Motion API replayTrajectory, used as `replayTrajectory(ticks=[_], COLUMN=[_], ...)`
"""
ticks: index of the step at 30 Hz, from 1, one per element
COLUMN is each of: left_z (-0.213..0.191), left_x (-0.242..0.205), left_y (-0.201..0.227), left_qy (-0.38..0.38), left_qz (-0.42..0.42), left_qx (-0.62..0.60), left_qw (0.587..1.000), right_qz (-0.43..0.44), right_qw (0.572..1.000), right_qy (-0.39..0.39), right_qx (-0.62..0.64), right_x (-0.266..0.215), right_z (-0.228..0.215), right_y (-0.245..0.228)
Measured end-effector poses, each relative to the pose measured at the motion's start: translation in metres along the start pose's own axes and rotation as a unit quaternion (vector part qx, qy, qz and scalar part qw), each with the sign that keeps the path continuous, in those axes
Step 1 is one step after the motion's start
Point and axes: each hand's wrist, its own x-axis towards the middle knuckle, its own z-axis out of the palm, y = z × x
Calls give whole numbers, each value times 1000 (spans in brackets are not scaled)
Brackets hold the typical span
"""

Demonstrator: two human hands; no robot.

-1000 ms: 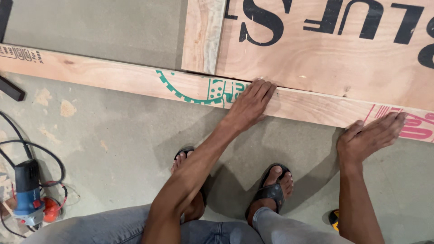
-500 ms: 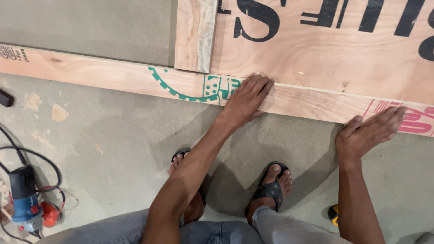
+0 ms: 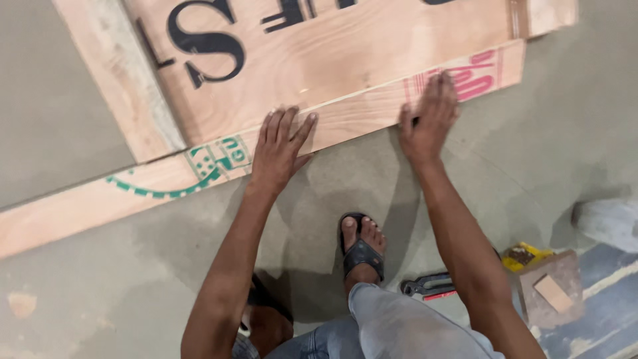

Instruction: The person measures and cuts a wooden plank using a circular saw, then aligns and hammers nails to attach it to a larger wooden board. The person uses a square, pencil, hammer, and nails to complete the assembly.

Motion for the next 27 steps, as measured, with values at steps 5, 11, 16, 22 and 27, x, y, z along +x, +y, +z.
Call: replayTrajectory(ticks=[5, 11, 16, 22, 27], left_z=[15, 4, -3, 2, 4], left_x=[14, 18, 22, 21, 24], left_y=[24, 28, 27, 34, 27], left_qy=[22, 8, -9, -4, -1], left_qz=[1, 4, -10, -3, 5], left_qx=[2, -18, -61, -48, -44], left_qw=[1000, 1000, 998, 999, 999], right_qz=[4, 17, 31, 3, 36], right_qw=[999, 997, 994, 995, 970], right_qy=[6, 35, 67, 64, 115], right_qx=[34, 68, 84, 76, 210], right_x=[0, 2, 10, -2, -1], right_z=[-7, -18, -21, -28, -45], right_y=[-7, 15, 33, 40, 66])
